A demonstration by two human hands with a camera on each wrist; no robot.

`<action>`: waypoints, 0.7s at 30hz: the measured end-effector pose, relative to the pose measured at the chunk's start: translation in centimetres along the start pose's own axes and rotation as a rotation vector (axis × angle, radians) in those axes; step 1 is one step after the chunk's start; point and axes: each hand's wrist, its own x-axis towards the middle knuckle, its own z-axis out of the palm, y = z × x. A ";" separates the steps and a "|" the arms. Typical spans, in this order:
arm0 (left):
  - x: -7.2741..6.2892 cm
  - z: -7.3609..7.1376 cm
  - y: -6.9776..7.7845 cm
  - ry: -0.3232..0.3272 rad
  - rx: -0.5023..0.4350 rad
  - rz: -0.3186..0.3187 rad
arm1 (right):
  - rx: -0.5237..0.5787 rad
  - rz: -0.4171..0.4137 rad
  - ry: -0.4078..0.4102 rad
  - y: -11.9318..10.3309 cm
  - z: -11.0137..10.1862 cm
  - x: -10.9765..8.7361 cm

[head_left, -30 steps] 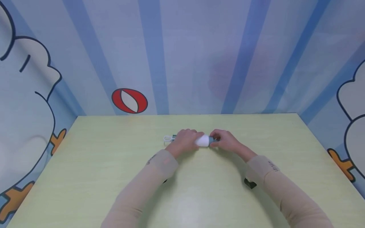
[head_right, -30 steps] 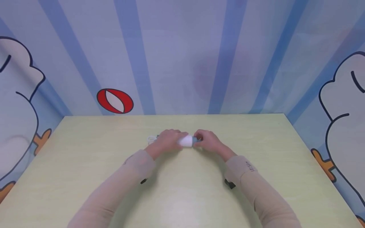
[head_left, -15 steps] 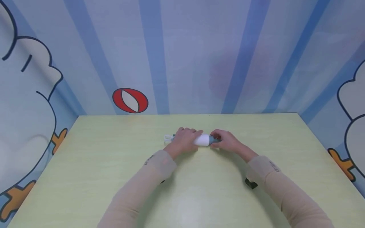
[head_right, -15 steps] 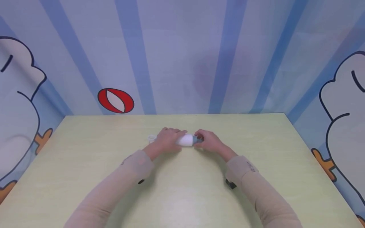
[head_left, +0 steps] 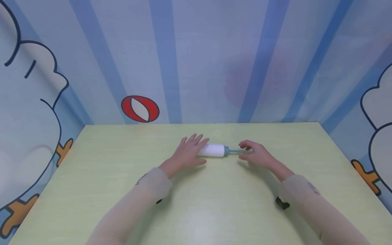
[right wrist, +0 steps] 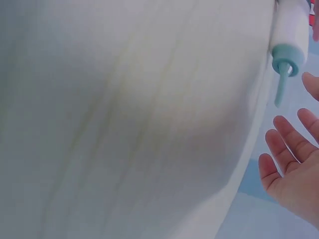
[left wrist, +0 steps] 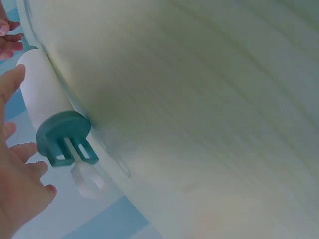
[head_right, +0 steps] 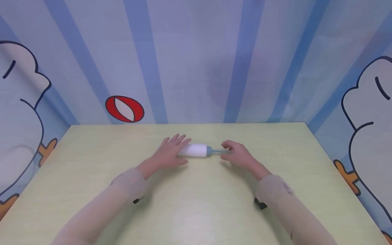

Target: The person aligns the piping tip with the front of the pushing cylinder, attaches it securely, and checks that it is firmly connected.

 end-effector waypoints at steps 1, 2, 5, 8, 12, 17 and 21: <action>-0.3 -0.1 -0.2 0.005 -0.010 -0.005 | 0.002 0.000 0.009 0.1 -0.2 -0.2; -0.5 -0.2 -0.4 0.007 -0.020 -0.012 | 0.001 -0.003 0.016 0.2 -0.4 -0.4; -1.3 -0.2 -1.1 0.009 -0.030 -0.022 | 0.006 -0.011 0.029 0.5 -0.8 -0.9; -2.2 -0.2 -1.7 0.003 -0.037 -0.024 | -0.001 -0.017 0.024 0.6 -1.1 -1.4; -3.4 -0.5 -2.6 0.004 -0.025 -0.041 | -0.045 -0.017 0.022 0.4 -1.7 -2.4; -5.2 -0.9 -4.4 0.042 -0.002 -0.099 | -0.120 -0.009 0.062 0.5 -3.0 -3.5; -6.8 -1.5 -6.3 0.071 0.018 -0.146 | -0.196 -0.002 0.104 0.9 -4.2 -4.2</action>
